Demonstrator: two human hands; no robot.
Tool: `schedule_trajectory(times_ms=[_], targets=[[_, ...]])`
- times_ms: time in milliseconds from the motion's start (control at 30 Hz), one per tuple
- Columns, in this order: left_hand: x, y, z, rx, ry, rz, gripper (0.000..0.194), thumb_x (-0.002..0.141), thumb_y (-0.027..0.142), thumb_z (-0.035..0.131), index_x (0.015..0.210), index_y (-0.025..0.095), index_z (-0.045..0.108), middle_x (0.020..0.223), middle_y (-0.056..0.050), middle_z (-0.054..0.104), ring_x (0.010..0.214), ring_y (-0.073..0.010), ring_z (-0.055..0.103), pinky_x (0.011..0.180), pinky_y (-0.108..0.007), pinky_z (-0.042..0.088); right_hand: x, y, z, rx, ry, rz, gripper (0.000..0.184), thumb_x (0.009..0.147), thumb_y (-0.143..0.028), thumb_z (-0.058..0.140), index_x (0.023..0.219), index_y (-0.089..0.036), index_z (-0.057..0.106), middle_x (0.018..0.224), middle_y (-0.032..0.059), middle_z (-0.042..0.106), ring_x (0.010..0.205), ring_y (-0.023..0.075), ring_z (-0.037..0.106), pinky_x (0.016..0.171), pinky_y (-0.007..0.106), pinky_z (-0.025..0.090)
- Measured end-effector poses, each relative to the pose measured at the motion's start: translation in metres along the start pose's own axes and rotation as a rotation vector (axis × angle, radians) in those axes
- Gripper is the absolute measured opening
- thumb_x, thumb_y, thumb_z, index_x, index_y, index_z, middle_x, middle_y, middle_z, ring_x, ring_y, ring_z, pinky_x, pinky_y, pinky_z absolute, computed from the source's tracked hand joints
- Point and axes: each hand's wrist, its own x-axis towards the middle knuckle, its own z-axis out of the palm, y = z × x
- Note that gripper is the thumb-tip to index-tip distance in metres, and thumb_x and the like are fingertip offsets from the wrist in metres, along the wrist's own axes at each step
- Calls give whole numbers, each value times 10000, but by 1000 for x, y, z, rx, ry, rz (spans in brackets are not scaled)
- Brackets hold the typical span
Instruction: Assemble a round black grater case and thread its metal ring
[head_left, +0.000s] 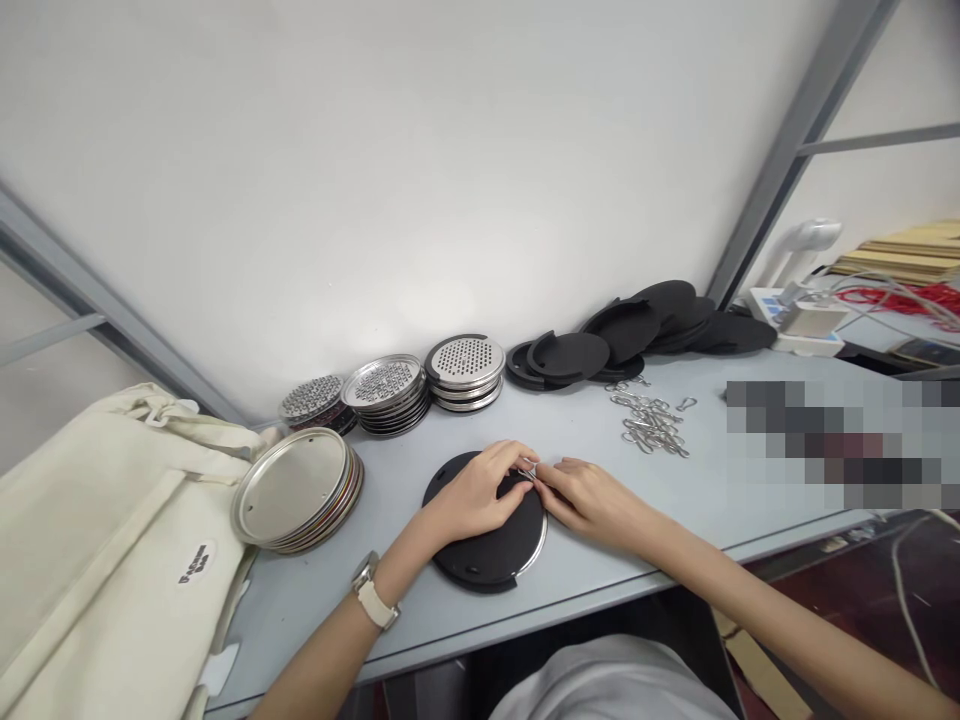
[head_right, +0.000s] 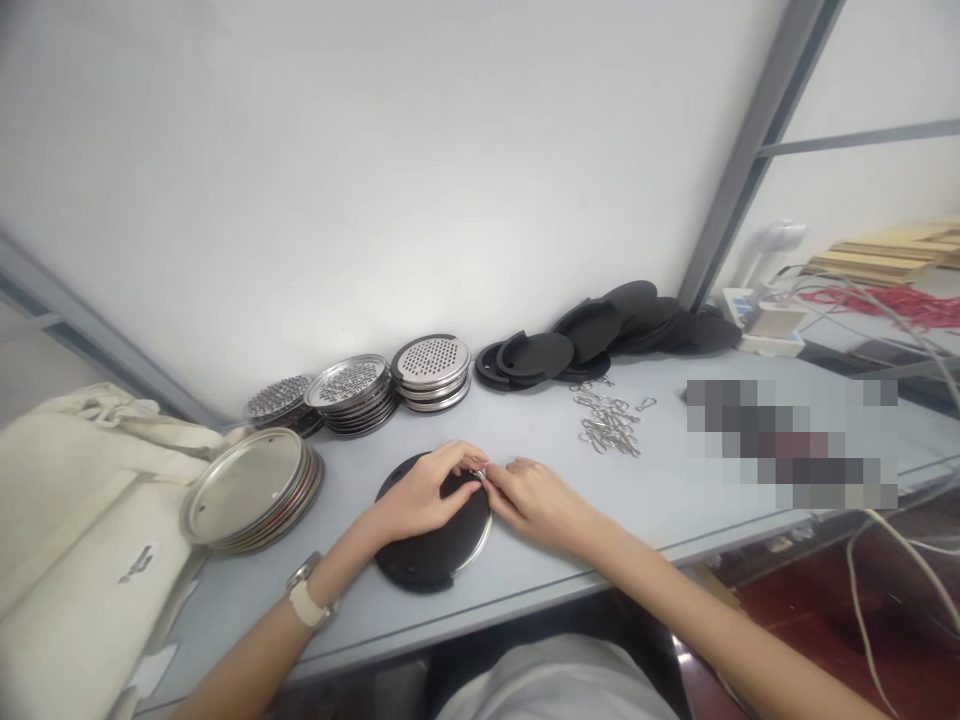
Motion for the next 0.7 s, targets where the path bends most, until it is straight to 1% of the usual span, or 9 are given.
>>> schedule_trajectory(times_ms=[167,500,700], targets=[[0,1,0,-2,1,2,278,832,72,497,1084,188,493,1041,-51,578,993,-169,563,885,-305,461,0,0,0,-1,1,8,243,963,-271,303,856,-174,498,654,27,559,609,156,514,589,256,341],[-1,1,0,-3,6,10,274,834,72,489,1082,188,493,1041,-57,578,993,-176,560,884,-317,463,0,0,-1,20,3,0,238,961,-263,314,948,-154,525,690,39,582,618,157,524,615,260,366],[-1,2,0,51,9,26,262,834,73,485,1069,188,497,1030,-56,571,999,-187,543,897,-329,452,0,0,-1,2,13,-20,245,963,-258,304,915,-163,524,679,34,577,614,156,516,618,262,367]])
